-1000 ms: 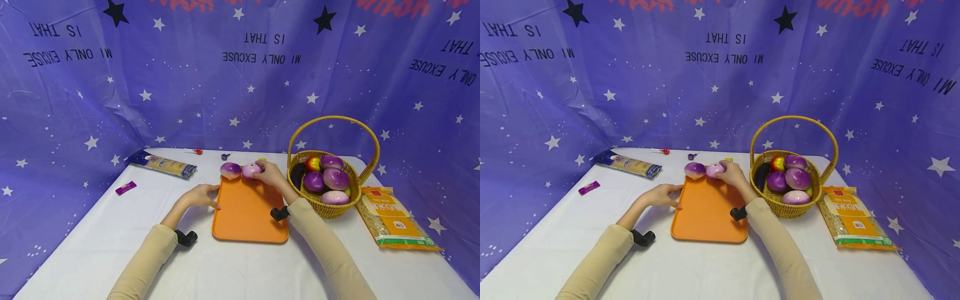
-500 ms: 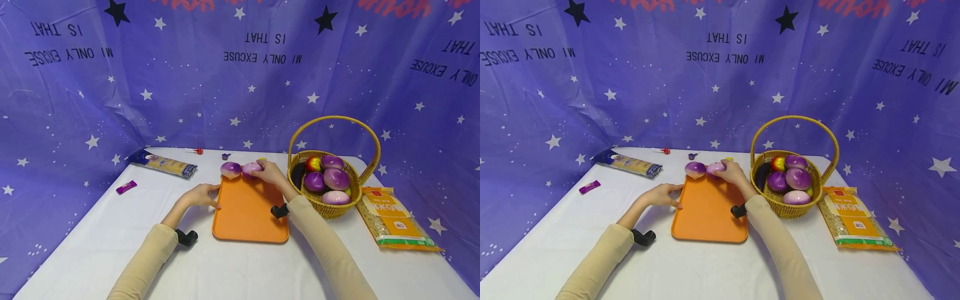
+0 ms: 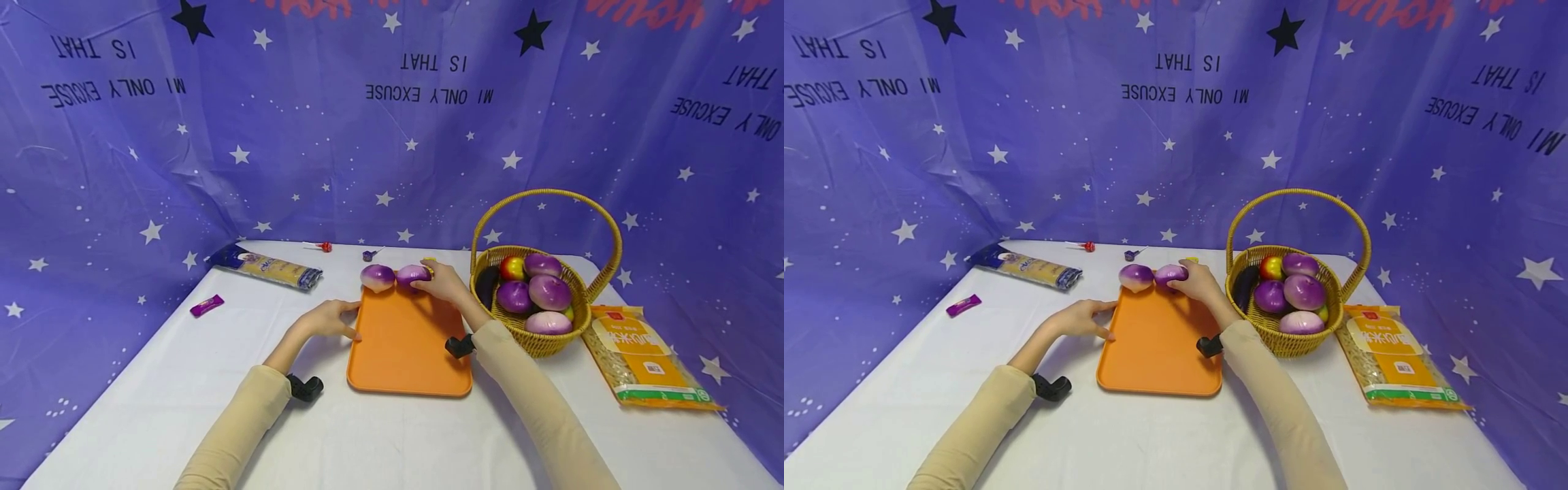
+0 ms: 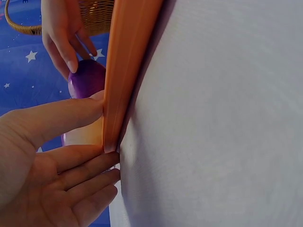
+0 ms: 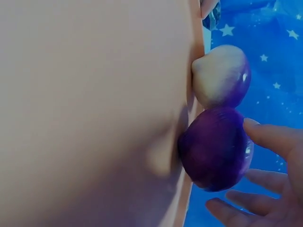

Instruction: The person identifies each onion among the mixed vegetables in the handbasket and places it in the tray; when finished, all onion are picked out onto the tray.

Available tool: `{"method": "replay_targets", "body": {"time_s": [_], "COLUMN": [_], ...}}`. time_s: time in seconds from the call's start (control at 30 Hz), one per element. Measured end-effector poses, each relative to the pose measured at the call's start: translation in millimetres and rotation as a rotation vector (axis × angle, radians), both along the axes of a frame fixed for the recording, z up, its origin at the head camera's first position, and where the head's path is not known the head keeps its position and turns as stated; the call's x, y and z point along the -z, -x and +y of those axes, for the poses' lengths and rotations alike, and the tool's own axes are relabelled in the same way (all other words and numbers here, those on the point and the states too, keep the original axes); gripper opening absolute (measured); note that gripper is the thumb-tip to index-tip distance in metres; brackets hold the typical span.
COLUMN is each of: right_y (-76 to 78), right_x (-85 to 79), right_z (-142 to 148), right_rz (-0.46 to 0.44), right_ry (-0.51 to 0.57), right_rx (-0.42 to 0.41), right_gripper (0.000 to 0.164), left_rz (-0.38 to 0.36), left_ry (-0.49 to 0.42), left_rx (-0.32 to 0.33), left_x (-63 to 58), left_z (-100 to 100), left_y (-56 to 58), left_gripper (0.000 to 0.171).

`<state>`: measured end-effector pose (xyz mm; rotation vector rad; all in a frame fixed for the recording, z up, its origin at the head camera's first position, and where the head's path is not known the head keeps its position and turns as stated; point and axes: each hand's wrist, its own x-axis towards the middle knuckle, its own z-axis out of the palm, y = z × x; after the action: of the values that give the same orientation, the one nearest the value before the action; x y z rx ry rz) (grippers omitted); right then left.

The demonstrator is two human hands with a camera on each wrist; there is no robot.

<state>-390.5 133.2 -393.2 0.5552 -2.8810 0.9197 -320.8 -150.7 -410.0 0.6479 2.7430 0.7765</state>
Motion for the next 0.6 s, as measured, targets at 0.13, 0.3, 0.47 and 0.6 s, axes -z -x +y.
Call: {"method": "replay_targets", "body": {"time_s": [0.13, 0.3, 0.47, 0.6], "right_y": [-8.4, -26.3, -49.6, -71.5], "right_x": [-5.6, -17.2, -27.6, -34.0], "right_z": [2, 7, 17, 30], "right_rz": [0.041, 0.115, 0.178, 0.221], "right_ry": [-0.02, -0.014, -0.018, -0.026], "right_rx": [-0.024, -0.069, -0.14, -0.194], "right_gripper": [0.066, 0.065, 0.061, 0.056], "left_rz": [0.003, 0.003, 0.003, 0.006], "left_ry": [0.002, 0.0, -0.004, -0.004], "left_rx": [0.005, 0.003, 0.005, 0.006], "left_x": [0.3, -0.9, -0.5, 0.6], "left_z": [0, 0, 0, -1], "left_y": [-0.2, -0.8, -0.7, 0.0], "left_gripper": [0.082, 0.082, 0.082, 0.082]}}
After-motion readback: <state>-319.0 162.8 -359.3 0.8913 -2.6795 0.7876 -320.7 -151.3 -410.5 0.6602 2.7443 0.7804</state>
